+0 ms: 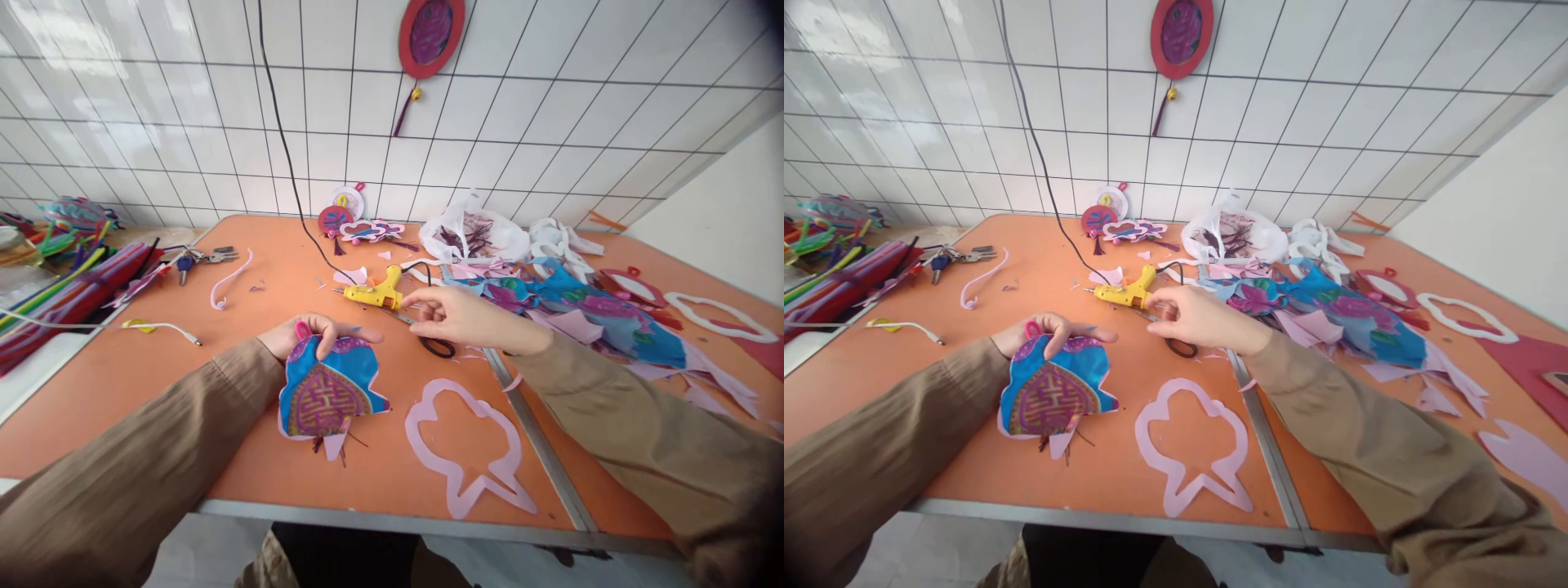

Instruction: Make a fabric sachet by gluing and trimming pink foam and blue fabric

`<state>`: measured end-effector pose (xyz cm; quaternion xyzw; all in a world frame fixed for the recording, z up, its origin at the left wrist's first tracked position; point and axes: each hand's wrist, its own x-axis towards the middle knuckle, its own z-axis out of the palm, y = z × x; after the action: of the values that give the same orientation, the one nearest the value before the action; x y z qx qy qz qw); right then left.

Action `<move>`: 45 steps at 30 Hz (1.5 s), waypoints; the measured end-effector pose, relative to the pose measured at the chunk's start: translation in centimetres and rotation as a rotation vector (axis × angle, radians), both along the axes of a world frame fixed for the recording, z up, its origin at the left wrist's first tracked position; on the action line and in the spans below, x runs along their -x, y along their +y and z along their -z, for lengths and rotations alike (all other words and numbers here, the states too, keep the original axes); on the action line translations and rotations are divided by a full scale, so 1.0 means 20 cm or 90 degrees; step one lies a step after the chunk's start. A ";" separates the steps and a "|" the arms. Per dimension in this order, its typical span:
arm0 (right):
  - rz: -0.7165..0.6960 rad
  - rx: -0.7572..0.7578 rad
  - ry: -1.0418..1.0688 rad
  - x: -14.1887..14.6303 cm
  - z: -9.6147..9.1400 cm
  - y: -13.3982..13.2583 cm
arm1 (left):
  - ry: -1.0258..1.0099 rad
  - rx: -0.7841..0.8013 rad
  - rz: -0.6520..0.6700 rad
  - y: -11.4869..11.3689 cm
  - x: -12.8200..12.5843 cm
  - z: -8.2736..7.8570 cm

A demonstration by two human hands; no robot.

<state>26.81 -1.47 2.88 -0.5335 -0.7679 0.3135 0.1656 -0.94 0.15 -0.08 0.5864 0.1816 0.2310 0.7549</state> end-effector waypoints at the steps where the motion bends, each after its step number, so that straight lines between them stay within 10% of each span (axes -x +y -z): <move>1: -0.012 0.012 0.083 0.04 0.01 -0.03 | 0.003 0.003 -0.015 -0.01 0.00 0.00; 9: -0.041 0.108 0.428 0.30 0.11 -0.28 | -0.017 0.004 0.074 -0.07 -0.09 -0.02; 20: 0.139 0.033 0.535 0.27 0.13 -0.21 | -0.061 0.225 -0.152 -0.07 -0.10 0.00; 26: 0.169 -0.025 0.536 0.25 0.17 -0.17 | 0.004 0.147 -0.189 -0.08 -0.08 -0.01; 30: 0.125 -0.005 0.564 0.25 0.16 -0.18 | 0.106 0.062 -0.241 -0.11 -0.09 0.00; 35: -0.095 0.107 0.650 0.21 0.17 -0.22 | 0.104 0.010 -0.104 -0.13 -0.09 -0.02; 40: -0.233 0.150 0.494 0.22 0.20 -0.24 | 0.033 0.082 -0.073 -0.13 -0.05 0.00; 45: -0.212 -0.130 0.244 0.26 0.21 -0.27 | -0.009 0.199 -0.142 -0.12 0.00 -0.03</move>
<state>21.65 -6.89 -1.35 -0.3110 -0.8273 0.3527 0.3073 -0.96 -2.25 0.50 0.4367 0.2740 0.2862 0.8076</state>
